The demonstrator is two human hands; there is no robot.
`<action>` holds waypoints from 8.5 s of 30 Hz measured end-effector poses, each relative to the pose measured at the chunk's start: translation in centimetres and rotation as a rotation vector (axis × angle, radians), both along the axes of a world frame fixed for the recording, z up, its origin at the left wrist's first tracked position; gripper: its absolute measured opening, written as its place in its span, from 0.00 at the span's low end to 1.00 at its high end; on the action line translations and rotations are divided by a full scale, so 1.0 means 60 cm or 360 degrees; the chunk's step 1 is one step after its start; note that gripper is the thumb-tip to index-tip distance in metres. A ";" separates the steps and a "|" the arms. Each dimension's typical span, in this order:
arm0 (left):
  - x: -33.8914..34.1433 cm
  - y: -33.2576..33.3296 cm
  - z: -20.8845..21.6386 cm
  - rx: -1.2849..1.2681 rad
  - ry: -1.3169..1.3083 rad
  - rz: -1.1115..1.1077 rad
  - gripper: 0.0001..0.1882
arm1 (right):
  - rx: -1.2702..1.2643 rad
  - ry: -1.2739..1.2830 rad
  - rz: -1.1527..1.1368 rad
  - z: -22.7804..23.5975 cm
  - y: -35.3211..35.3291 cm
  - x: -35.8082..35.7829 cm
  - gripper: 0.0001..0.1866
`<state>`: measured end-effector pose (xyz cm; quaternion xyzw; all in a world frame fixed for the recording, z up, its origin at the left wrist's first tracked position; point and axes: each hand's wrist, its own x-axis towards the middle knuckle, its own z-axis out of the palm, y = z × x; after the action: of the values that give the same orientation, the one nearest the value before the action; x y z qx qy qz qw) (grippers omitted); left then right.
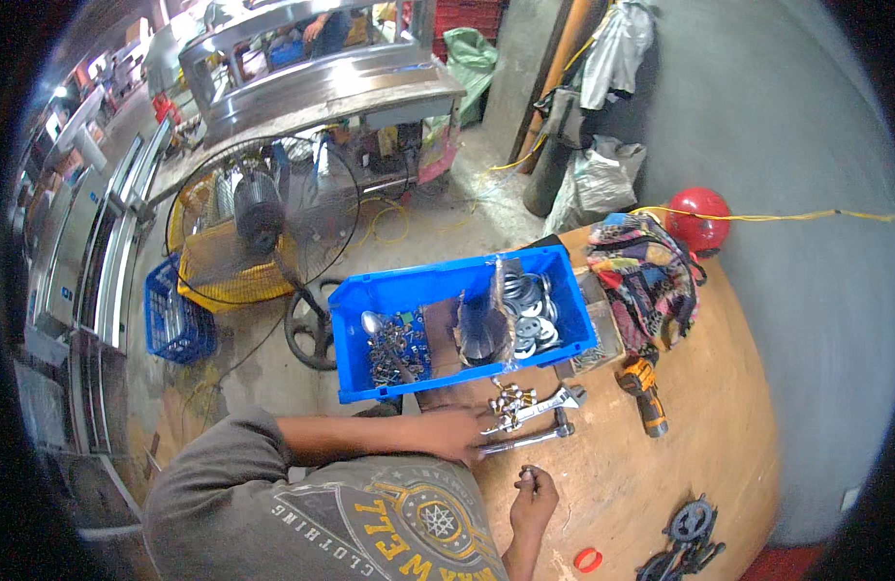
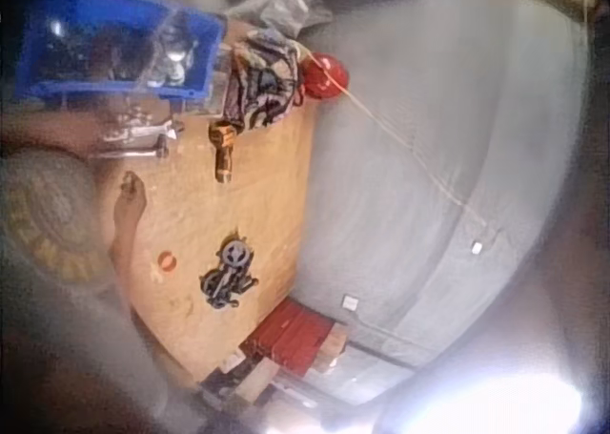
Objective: The person repeatedly picks small metal parts from a blue bin, applies white tape to each part, and places them on the table. The person handles parts one at a time and continues the same taping action throughout the clip.
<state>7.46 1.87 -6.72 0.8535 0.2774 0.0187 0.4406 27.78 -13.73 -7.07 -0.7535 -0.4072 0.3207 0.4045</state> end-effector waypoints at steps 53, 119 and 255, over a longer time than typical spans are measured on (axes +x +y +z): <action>-0.239 0.137 -0.137 0.0615 0.0570 -0.0155 0.11 | -0.0109 -0.0410 0.0424 -0.079 0.086 0.047 0.21; -0.244 0.139 -0.021 0.0425 0.0245 0.0601 0.17 | 0.0141 -0.0642 0.0540 0.000 0.183 -0.008 0.21; -0.184 0.221 0.115 0.0257 -0.1178 0.1187 0.18 | 0.0132 -0.0668 0.1022 0.122 0.464 -0.223 0.28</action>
<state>-3.58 15.10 0.18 0.6644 0.3858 0.4954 0.4054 14.43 14.10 0.27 -0.6197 -0.7091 0.2531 0.2216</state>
